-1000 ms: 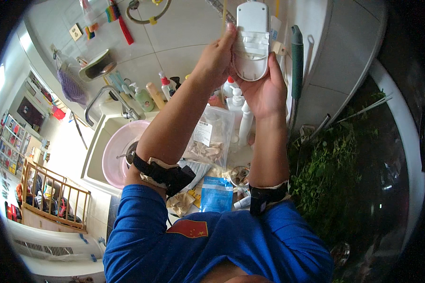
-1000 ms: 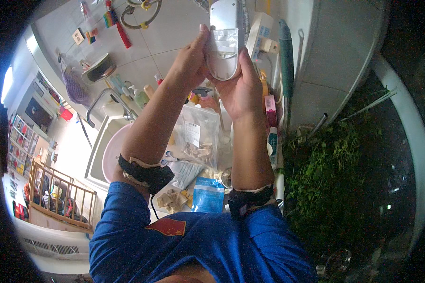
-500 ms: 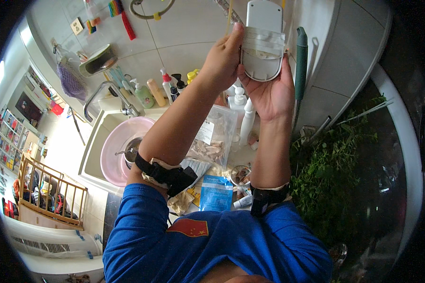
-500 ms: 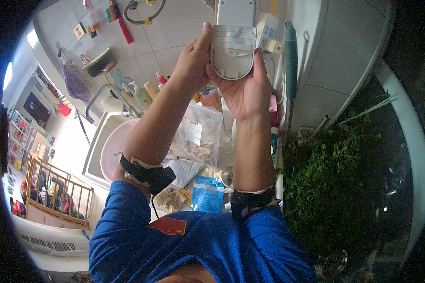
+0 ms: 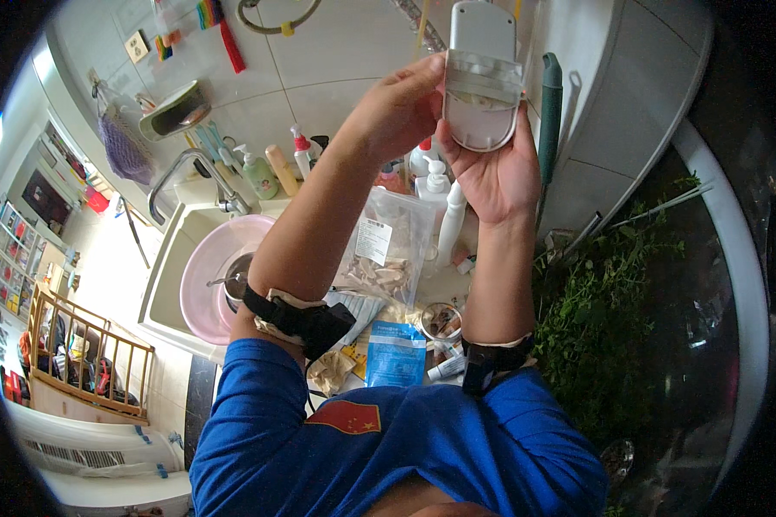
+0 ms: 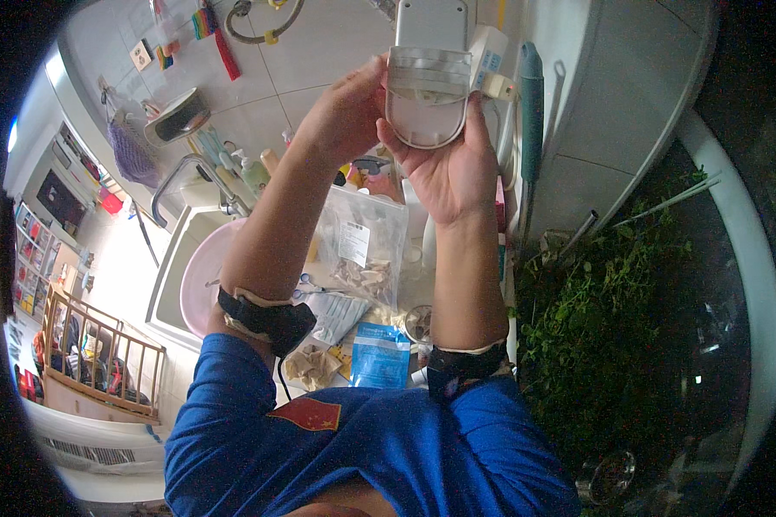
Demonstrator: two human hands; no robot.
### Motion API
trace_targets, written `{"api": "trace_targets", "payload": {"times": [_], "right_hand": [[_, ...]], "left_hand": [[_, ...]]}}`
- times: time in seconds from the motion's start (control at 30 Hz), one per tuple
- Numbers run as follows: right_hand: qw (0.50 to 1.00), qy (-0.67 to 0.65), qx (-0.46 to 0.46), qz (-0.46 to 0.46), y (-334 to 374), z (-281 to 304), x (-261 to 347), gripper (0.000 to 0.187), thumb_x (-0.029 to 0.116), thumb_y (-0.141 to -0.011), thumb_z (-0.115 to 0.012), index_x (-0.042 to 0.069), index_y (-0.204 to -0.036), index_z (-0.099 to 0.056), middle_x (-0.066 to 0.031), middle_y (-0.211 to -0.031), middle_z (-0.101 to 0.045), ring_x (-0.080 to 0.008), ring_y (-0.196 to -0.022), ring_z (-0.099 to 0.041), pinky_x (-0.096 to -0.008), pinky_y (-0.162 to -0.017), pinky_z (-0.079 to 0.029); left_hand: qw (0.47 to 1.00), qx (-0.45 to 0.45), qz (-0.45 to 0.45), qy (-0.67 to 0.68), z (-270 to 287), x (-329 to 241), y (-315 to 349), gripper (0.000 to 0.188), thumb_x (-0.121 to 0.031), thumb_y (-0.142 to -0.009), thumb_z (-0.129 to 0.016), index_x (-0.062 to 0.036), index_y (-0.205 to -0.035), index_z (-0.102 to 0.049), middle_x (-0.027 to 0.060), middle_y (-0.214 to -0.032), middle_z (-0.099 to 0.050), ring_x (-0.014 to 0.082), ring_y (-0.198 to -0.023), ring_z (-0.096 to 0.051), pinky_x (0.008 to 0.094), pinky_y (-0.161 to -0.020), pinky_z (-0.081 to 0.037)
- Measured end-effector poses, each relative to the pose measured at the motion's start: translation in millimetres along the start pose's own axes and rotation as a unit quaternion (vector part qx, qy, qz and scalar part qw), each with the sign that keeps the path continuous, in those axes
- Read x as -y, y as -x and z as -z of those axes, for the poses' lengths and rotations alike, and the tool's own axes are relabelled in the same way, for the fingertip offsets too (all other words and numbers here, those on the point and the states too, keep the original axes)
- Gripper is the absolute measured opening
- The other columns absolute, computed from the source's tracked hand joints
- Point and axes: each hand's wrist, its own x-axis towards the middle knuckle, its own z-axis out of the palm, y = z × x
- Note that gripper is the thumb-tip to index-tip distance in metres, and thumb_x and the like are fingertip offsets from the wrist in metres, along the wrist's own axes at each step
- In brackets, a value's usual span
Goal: The person assembles a small white device by inserting a circular component and securing it with a strap. They then attach a pink-labeled unit to the wall and briefly stir a mixture in a metal bowl.
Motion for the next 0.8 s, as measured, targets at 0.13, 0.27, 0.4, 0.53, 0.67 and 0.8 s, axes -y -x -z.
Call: {"api": "trace_targets", "payload": {"times": [0.13,0.27,0.4,0.53,0.67,0.8], "right_hand": [[1.000,-0.012,0.006,0.010,-0.3,3.9,-1.7,0.044,0.040,-0.099,-0.034,0.009,-0.128,-0.046,-0.0166,-0.128,-0.051,-0.0332,-0.115,-0.052,-0.0525,-0.091,-0.048],[0.999,0.032,-0.018,0.021,0.3,2.7,-0.1,0.048,0.043,-0.098,-0.036,0.009,-0.132,-0.039,-0.0155,-0.128,-0.049,-0.0307,-0.114,-0.052,-0.0524,-0.091,-0.048],[0.983,0.149,-0.089,0.065,-0.9,-0.5,-4.3,0.048,0.043,-0.097,-0.039,0.010,-0.132,-0.040,-0.0134,-0.126,-0.051,-0.0281,-0.114,-0.052,-0.0501,-0.094,-0.046],[0.967,0.219,-0.098,0.088,-6.5,1.4,-14.9,0.049,0.043,-0.094,-0.046,0.010,-0.131,-0.042,-0.0106,-0.125,-0.052,-0.0234,-0.115,-0.052,-0.0471,-0.096,-0.043],[0.961,0.244,-0.077,0.108,-9.6,3.8,-18.3,0.050,0.044,-0.093,-0.049,0.009,-0.128,-0.045,-0.0091,-0.122,-0.053,-0.0212,-0.113,-0.053,-0.0420,-0.095,-0.043],[0.956,0.259,-0.083,0.108,-9.0,4.5,-15.0,0.049,0.044,-0.094,-0.048,0.009,-0.127,-0.046,-0.0092,-0.121,-0.054,-0.0207,-0.113,-0.053,-0.0418,-0.094,-0.043]], "left_hand": [[0.999,-0.041,0.015,0.012,5.1,4.0,-0.2,0.041,-0.021,-0.095,-0.051,-0.0030,-0.130,-0.044,0.0091,-0.120,-0.058,0.0207,-0.106,-0.057,0.0348,-0.093,-0.044],[0.998,0.046,-0.003,-0.038,6.9,1.2,2.9,0.047,-0.025,-0.093,-0.054,-0.0022,-0.133,-0.042,0.0104,-0.122,-0.056,0.0210,-0.112,-0.053,0.0362,-0.097,-0.041],[0.977,-0.082,-0.033,-0.196,1.5,-8.1,4.1,0.060,-0.029,-0.088,-0.062,0.0005,-0.134,-0.040,0.0139,-0.124,-0.054,0.0198,-0.118,-0.048,0.0364,-0.100,-0.036],[0.922,-0.198,-0.060,-0.327,-8.2,-1.9,-7.3,0.065,-0.040,-0.079,-0.071,0.0072,-0.120,-0.050,0.0149,-0.106,-0.062,0.0209,-0.098,-0.059,0.0336,-0.086,-0.046],[0.855,-0.240,-0.089,-0.450,-10.9,7.8,-23.3,0.068,-0.048,-0.069,-0.078,0.0076,-0.101,-0.056,0.0165,-0.088,-0.064,0.0201,-0.078,-0.063,0.0325,-0.069,-0.052],[0.819,-0.257,-0.090,-0.505,-12.4,13.4,-26.3,0.067,-0.046,-0.063,-0.083,0.0065,-0.094,-0.054,0.0178,-0.085,-0.063,0.0213,-0.077,-0.063,0.0330,-0.065,-0.052]]}}
